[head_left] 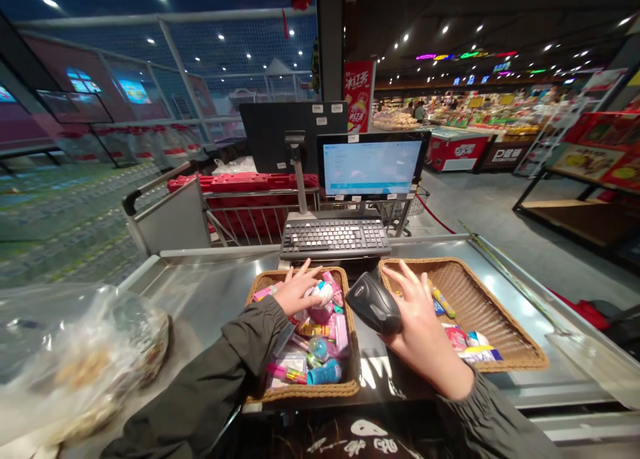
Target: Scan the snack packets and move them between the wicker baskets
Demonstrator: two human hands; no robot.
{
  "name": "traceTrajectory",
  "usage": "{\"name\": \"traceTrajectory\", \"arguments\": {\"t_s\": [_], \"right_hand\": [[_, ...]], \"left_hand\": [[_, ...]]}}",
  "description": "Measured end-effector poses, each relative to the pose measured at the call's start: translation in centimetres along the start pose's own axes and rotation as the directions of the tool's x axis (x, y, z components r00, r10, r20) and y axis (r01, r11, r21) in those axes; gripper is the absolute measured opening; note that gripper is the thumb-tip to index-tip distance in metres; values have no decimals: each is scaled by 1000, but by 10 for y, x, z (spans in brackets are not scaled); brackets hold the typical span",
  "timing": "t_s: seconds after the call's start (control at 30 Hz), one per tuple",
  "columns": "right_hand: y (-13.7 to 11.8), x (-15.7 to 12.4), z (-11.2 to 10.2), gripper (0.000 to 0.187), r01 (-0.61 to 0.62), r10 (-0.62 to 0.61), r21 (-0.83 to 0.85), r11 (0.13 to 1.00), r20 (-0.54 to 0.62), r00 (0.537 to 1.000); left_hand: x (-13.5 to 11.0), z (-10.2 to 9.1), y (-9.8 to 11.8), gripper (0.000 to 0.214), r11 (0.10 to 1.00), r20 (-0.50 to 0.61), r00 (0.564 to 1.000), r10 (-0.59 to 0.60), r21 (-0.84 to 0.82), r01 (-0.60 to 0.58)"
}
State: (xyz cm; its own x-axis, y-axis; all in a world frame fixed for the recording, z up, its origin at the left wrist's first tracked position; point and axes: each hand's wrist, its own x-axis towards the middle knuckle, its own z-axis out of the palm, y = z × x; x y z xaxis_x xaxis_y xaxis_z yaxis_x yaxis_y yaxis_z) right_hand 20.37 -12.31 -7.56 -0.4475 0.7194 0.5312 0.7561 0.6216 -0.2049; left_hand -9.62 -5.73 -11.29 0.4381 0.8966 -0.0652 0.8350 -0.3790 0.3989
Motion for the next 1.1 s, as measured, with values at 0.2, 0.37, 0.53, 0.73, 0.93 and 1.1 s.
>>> {"name": "traceTrajectory", "arguments": {"t_s": [0.2,0.37,0.53,0.73,0.93,1.1], "right_hand": [[-1,-8,9,37,-24,24,4,1000,58,998],[4,-16,10,34,-56,55,9,998,85,995],[20,-29,4,40,-123,125,-40,992,36,992],[50,-49,-20,43,-271,268,-96,958,-37,963],[92,-83,-50,37,-422,392,-182,888,-181,902],[117,-108,-71,40,-513,461,-224,828,-248,852]], "left_hand": [[-4,33,3,27,995,168,986,-24,97,8],[-2,41,14,23,972,184,982,-32,234,-13],[6,37,28,19,940,24,999,48,338,-53],[32,33,78,26,875,2,921,390,309,-372],[87,60,150,33,812,86,840,535,220,-540],[138,110,197,30,827,256,843,473,202,-525]]}}
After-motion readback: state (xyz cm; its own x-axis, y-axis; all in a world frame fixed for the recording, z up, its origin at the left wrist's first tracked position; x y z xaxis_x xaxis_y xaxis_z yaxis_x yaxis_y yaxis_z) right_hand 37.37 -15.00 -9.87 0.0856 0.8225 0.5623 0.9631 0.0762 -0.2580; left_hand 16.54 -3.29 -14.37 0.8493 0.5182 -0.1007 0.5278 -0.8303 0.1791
